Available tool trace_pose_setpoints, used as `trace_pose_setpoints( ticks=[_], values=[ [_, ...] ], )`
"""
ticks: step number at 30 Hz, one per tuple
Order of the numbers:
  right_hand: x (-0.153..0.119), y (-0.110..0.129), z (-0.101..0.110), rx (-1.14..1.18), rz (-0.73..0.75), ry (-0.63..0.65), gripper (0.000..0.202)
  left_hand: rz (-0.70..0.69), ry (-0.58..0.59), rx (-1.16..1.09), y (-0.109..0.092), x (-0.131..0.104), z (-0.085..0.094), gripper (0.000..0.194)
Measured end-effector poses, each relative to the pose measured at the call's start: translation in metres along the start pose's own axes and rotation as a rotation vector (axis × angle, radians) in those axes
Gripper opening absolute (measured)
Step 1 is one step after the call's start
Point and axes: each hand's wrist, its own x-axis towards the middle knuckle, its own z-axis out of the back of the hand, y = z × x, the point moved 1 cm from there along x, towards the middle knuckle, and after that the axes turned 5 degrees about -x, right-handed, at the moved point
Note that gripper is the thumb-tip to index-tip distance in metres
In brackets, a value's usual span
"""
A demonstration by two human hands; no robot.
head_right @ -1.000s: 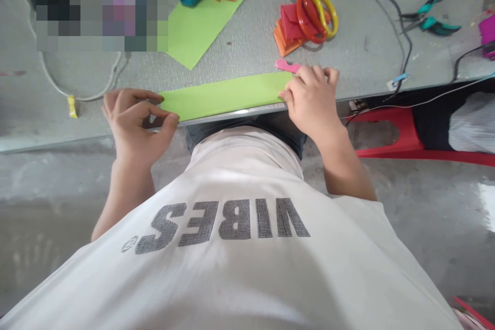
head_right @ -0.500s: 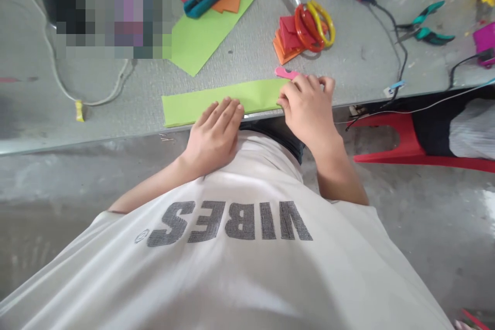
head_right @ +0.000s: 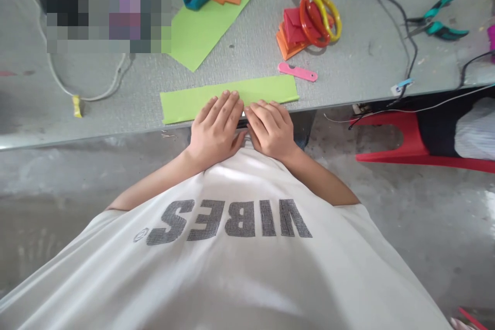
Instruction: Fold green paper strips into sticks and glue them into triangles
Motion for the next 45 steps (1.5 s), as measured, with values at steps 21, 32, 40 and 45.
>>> trace_pose_setpoints(
  ticks=[21, 32, 40, 45],
  values=[
    [-0.002, -0.032, 0.000, -0.055, -0.053, -0.262, 0.038, -0.020, -0.287, -0.016, 0.054, -0.044, 0.009, 0.035],
    [0.010, -0.044, 0.022, 0.028, -0.086, -0.079, 0.040, 0.108, -0.473, 0.150, 0.038, -0.037, 0.016, 0.033],
    [0.036, -0.051, 0.051, 0.182, -0.186, 0.219, 0.032, 0.179, -0.335, -0.034, 0.045, -0.034, 0.051, 0.032],
    [0.051, -0.054, 0.058, 0.249, -0.236, 0.277, 0.026, 0.346, -0.225, -0.163, 0.041, -0.022, 0.075, 0.018]
  ],
)
